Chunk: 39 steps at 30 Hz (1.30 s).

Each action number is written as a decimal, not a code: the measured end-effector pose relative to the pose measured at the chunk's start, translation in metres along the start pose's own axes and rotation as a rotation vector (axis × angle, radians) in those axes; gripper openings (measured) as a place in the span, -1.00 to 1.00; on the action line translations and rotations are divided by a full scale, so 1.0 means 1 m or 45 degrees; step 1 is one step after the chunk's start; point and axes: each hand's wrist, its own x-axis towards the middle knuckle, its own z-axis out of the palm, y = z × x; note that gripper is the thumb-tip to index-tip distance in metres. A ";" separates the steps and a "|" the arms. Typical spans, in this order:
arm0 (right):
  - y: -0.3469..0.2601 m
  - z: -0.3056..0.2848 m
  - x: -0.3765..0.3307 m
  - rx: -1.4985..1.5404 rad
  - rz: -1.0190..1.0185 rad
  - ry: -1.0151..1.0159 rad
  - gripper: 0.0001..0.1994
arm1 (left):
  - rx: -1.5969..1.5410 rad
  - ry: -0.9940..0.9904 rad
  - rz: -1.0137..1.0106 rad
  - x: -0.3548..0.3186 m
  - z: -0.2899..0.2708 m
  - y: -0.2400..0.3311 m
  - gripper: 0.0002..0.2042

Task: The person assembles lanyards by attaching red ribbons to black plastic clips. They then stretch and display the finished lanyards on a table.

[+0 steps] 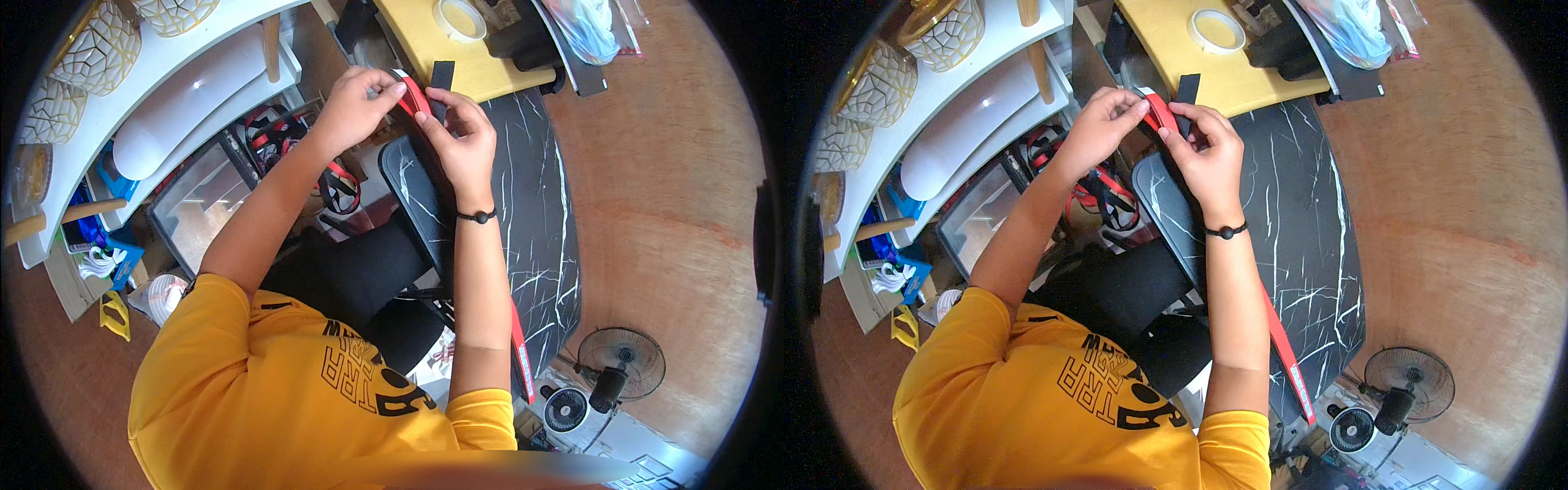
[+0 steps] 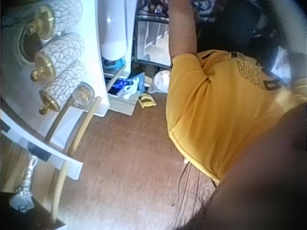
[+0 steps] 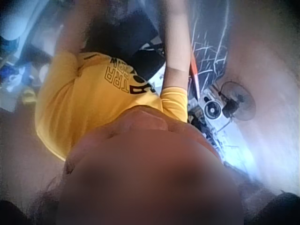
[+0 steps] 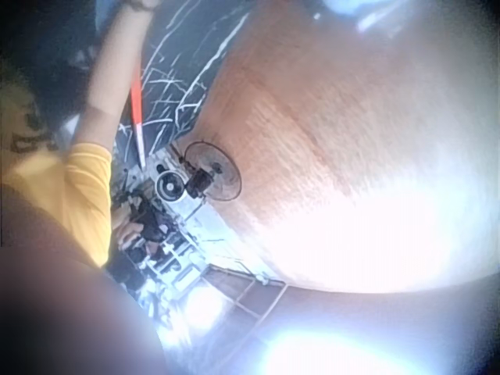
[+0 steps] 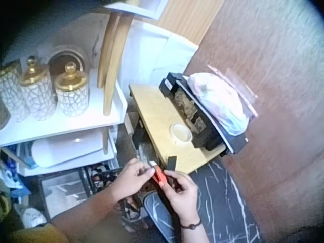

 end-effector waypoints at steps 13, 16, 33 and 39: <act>0.012 0.002 0.007 0.178 0.040 0.040 -0.74 | -0.158 -0.055 0.062 -0.002 0.010 0.009 -0.76; 0.013 0.000 0.005 0.140 0.007 -0.013 -0.71 | -0.107 -0.086 0.026 -0.002 0.009 0.012 -0.77; 0.017 0.001 0.006 0.351 0.145 0.006 -0.70 | -0.133 -0.037 0.043 -0.005 0.014 0.012 -0.79; 0.019 -0.002 0.005 0.361 0.185 -0.002 -0.74 | -0.121 -0.034 0.079 -0.005 0.016 0.010 -0.81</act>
